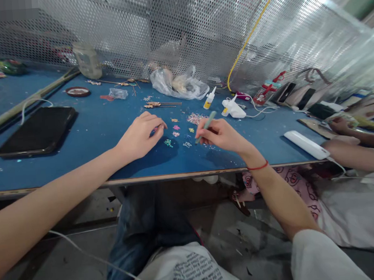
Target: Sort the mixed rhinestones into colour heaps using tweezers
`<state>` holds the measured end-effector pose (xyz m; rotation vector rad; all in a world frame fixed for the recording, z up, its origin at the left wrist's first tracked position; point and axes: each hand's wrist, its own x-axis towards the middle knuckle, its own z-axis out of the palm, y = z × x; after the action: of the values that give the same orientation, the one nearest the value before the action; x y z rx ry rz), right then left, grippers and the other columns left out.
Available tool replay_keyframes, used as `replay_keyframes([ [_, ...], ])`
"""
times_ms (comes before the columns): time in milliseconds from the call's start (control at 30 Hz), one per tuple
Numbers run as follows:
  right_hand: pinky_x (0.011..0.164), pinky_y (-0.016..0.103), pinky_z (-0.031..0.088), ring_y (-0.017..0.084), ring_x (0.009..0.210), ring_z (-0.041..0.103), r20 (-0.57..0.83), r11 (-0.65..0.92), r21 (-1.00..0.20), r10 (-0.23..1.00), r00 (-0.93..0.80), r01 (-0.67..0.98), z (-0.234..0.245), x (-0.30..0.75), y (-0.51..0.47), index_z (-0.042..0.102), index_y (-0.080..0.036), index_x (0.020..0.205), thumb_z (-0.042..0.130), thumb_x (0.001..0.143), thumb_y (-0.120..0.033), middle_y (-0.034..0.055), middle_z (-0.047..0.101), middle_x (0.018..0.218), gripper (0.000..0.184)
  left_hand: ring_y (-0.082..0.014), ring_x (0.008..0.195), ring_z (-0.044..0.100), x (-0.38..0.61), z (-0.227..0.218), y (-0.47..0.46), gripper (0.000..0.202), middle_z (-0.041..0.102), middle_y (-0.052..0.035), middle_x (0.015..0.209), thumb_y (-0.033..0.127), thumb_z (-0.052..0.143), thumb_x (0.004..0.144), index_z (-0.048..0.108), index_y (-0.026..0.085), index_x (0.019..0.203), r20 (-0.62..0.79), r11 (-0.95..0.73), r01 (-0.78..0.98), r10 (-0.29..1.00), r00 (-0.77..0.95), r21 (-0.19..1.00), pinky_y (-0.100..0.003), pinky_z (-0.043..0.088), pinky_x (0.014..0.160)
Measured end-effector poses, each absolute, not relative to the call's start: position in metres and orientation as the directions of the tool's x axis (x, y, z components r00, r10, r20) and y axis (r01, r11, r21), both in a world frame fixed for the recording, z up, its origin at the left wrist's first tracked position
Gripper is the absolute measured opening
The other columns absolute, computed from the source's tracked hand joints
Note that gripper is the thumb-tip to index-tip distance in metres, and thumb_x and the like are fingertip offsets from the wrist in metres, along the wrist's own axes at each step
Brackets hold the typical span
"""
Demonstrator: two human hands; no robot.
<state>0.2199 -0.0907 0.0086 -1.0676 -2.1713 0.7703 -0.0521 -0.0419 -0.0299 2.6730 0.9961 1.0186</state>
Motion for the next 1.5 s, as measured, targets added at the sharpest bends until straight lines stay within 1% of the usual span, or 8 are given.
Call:
replay_keyframes([
  [200,0.06,0.025,0.045,0.01,0.063,0.057,0.248,0.601,-0.671,0.734,-0.632,0.434,0.023,0.168,-0.04,0.056,-0.018,0.085,0.058,0.098,-0.06,0.0004,0.061,0.069,0.044,-0.0243,0.098,0.065,-0.06,-0.03,-0.03,0.035,0.079,-0.0072,0.101,0.029,0.042,0.097,0.075,0.018,0.092,0.528,-0.658,0.599,0.742,0.412,0.457,-0.038,0.052,0.092],
  [367,0.055,0.023,0.045,0.009,0.058,0.058,0.103,0.601,-0.675,0.652,-0.752,0.429,0.019,0.177,-0.036,0.057,-0.02,0.082,0.057,0.099,-0.059,-0.0007,0.064,0.068,0.043,-0.0237,0.099,0.066,-0.059,-0.029,-0.033,0.036,0.079,-0.0064,0.102,0.029,0.041,0.097,0.075,0.018,0.093,0.543,-0.658,0.591,0.741,0.396,0.467,-0.039,0.054,0.093],
  [667,0.049,0.023,0.043,0.008,0.049,0.054,0.071,0.55,-0.642,0.736,-0.673,0.533,0.004,0.209,-0.041,0.062,-0.018,0.082,0.054,0.1,-0.06,-0.0007,0.064,0.066,0.047,-0.0231,0.101,0.064,-0.054,-0.029,-0.039,0.036,0.078,-0.0066,0.098,0.029,0.041,0.101,0.074,0.018,0.093,0.543,-0.69,0.562,0.716,0.439,0.457,-0.04,0.051,0.097],
  [867,0.047,0.022,0.043,0.007,0.049,0.053,0.036,0.505,-0.681,0.746,-0.665,0.53,0.006,0.215,-0.044,0.062,-0.017,0.083,0.056,0.099,-0.063,0.0013,0.065,0.07,0.05,-0.0241,0.1,0.061,-0.052,-0.029,-0.043,0.036,0.076,-0.0074,0.098,0.028,0.039,0.101,0.074,0.017,0.096,0.539,-0.711,0.563,0.696,0.475,0.422,-0.039,0.049,0.095],
  [1033,0.044,0.023,0.041,0.007,0.048,0.052,0.093,0.467,-0.698,0.812,-0.577,0.543,0.006,0.223,-0.05,0.065,-0.016,0.085,0.057,0.098,-0.064,0.002,0.066,0.069,0.05,-0.0257,0.098,0.059,-0.051,-0.027,-0.047,0.037,0.075,-0.0107,0.1,0.027,0.039,0.101,0.073,0.014,0.098,0.53,-0.762,0.553,0.639,0.557,0.337,-0.041,0.049,0.094],
  [1233,0.054,0.026,0.047,0.013,0.064,0.067,0.254,0.516,-0.642,0.841,-0.479,0.566,-0.004,0.234,-0.083,0.066,-0.017,0.081,0.058,0.099,-0.057,0.0057,0.072,0.083,0.044,-0.027,0.1,0.057,-0.051,-0.029,-0.049,0.036,0.073,-0.0115,0.102,0.026,0.038,0.102,0.072,0.015,0.1,0.518,-0.75,0.584,0.649,0.557,0.311,-0.043,0.048,0.095],
  [1400,0.058,0.029,0.047,0.016,0.066,0.068,0.34,0.515,-0.554,0.857,-0.387,0.654,-0.012,0.24,-0.105,0.073,-0.019,0.094,0.059,0.1,-0.052,0.0064,0.077,0.086,0.036,-0.0278,0.108,0.057,-0.05,-0.032,-0.052,0.034,0.073,-0.0111,0.107,0.026,0.039,0.103,0.071,0.015,0.105,0.513,-0.772,0.579,0.62,0.594,0.262,-0.045,0.047,0.102],
  [1500,0.057,0.03,0.046,0.014,0.059,0.063,0.394,0.533,-0.559,0.845,-0.362,0.635,-0.016,0.235,-0.1,0.071,-0.019,0.088,0.057,0.1,-0.056,0.0059,0.077,0.086,0.041,-0.0277,0.109,0.057,-0.049,-0.033,-0.053,0.033,0.072,-0.0111,0.109,0.025,0.039,0.103,0.07,0.014,0.109,0.527,-0.772,0.584,0.616,0.586,0.253,-0.046,0.046,0.104],
])
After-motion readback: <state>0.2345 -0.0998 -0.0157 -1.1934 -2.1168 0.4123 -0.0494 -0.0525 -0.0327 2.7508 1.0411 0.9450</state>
